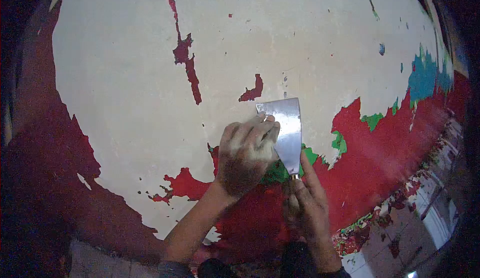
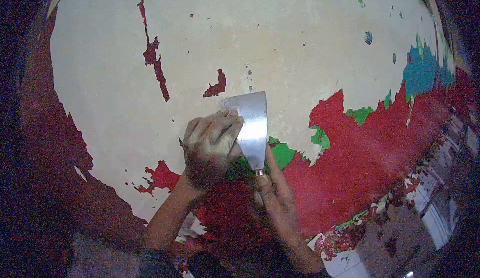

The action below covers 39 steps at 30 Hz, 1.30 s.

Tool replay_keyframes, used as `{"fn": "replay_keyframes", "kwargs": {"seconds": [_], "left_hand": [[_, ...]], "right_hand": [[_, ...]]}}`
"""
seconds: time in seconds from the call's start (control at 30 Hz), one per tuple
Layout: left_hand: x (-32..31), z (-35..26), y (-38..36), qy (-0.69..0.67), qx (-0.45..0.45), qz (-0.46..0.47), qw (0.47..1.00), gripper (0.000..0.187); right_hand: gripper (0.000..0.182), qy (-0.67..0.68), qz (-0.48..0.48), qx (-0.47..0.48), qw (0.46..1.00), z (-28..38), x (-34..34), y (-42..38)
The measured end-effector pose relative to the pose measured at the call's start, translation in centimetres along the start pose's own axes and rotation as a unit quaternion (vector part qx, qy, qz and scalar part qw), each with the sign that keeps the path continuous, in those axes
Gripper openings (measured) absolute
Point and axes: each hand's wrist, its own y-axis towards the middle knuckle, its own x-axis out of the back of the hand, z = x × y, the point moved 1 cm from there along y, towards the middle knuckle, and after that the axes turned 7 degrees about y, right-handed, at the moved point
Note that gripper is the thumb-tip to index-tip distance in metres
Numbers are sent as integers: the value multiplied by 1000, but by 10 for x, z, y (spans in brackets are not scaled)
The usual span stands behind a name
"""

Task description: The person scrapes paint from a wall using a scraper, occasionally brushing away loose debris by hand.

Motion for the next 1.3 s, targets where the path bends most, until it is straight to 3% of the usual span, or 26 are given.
{"fn": "replay_keyframes", "kwargs": {"seconds": [0.3,0.37,0.57,0.67,0.8,0.87,0.97,1.3], "left_hand": [[1,6,9,6,-4,-58,998,30],[4,0,9,19,8,-27,999,28],[4,1,9,7,-9,-30,999,25],[9,-6,10,-3,5,-11,1000,23],[0,4,16,-1,0,-84,996,22],[7,-3,13,2,-2,-45,999,22],[2,1,10,8,-10,-59,998,22],[3,-6,16,-8,23,-72,997,31]], "right_hand": [[56,-27,-16,22,999,5,-12,1],[56,-57,-6,27,998,8,-13,6],[57,15,-3,14,1000,2,-6,7],[57,-22,-1,20,1000,9,-4,-3],[57,7,-4,25,1000,2,-5,8],[56,49,14,6,999,11,-8,3],[56,-16,-17,8,1000,4,-4,4],[53,-57,2,38,998,22,0,2]]}}
